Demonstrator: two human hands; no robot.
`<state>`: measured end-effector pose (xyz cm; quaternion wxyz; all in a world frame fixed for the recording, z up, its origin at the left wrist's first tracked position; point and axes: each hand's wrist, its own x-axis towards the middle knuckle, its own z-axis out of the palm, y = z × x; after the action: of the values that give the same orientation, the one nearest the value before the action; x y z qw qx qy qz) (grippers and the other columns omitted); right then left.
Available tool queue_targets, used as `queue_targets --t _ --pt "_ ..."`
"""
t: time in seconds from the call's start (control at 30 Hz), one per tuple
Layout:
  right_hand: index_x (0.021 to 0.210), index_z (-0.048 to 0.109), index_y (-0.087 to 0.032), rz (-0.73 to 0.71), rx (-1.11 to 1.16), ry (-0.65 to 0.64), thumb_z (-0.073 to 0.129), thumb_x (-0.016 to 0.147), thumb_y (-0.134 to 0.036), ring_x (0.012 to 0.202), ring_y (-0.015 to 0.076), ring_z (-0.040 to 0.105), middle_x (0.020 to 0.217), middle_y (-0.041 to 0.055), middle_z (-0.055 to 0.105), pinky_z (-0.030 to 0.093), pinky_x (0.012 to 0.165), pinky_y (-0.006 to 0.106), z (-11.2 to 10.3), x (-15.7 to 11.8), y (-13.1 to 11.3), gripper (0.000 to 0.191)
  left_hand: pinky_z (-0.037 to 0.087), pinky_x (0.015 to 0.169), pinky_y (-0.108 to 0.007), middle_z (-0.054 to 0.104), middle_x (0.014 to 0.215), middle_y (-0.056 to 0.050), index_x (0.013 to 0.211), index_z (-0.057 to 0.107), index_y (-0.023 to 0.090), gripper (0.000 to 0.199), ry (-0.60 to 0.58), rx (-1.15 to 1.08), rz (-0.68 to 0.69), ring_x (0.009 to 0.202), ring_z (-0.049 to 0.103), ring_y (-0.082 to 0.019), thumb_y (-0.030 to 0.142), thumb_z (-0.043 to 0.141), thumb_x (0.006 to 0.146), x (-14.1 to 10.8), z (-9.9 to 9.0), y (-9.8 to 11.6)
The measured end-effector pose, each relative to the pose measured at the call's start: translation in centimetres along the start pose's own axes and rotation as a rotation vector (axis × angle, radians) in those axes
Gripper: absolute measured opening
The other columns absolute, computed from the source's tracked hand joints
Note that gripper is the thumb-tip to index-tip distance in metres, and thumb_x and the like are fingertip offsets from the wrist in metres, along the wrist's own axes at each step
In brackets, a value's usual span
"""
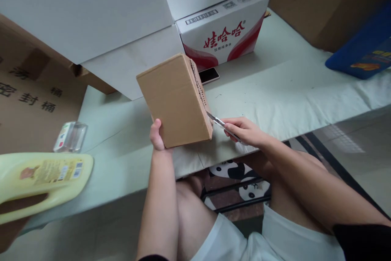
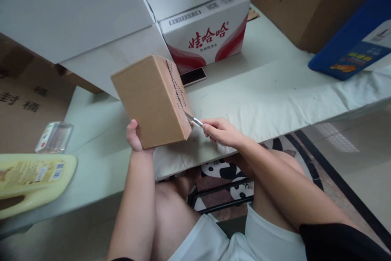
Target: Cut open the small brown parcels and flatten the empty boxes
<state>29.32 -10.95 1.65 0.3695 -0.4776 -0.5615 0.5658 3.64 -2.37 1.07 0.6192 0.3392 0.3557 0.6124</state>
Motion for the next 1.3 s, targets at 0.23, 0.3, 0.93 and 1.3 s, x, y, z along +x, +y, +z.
queue_targets --t 0.23,0.3,0.93,1.3 --pt "0.108 0.069 -0.015 0.185 0.068 -0.186 0.056 0.091 -0.051 0.045 0.0065 0.039 0.063 -0.0043 0.050 0.027 0.041 0.021 -2.1 -0.2 0.2 0.042 0.053 0.094 -0.036 0.072 0.121 -0.005 0.116 0.065 0.024 0.047 0.035 -0.058 0.001 0.112 0.066 -0.023 0.046 0.071 0.075 0.5 -0.2 0.4" --pt "0.105 0.071 -0.015 0.227 0.038 -0.274 0.059 0.090 -0.050 0.046 0.0070 0.040 0.063 -0.0030 0.053 0.028 0.041 0.021 -2.8 -0.3 0.4 0.040 0.054 0.092 -0.037 0.072 0.120 -0.005 0.114 0.067 0.023 0.045 0.075 -0.072 0.022 0.114 0.066 -0.025 0.050 0.067 0.078 0.7 -0.2 0.8" --pt "0.154 0.042 -0.023 -0.407 -0.421 0.131 0.055 0.095 -0.053 0.145 0.0331 0.045 0.157 0.0144 0.047 0.038 0.119 0.058 -0.8 0.7 2.2 0.068 0.056 0.090 -0.038 0.073 0.104 -0.004 0.101 0.069 0.023 0.045 -0.018 0.076 -0.179 0.097 0.070 -0.023 0.052 0.076 0.068 0.0 0.6 -0.2" --pt "0.146 0.052 -0.022 -0.276 -0.363 0.065 0.051 0.097 -0.047 0.137 0.0341 0.055 0.147 0.0137 0.058 0.044 0.113 0.058 -0.5 0.9 2.1 0.055 0.050 0.093 -0.034 0.072 0.098 -0.002 0.096 0.069 0.022 0.032 0.161 -0.013 0.154 0.101 0.067 -0.022 0.046 0.059 0.076 0.1 -0.2 0.5"
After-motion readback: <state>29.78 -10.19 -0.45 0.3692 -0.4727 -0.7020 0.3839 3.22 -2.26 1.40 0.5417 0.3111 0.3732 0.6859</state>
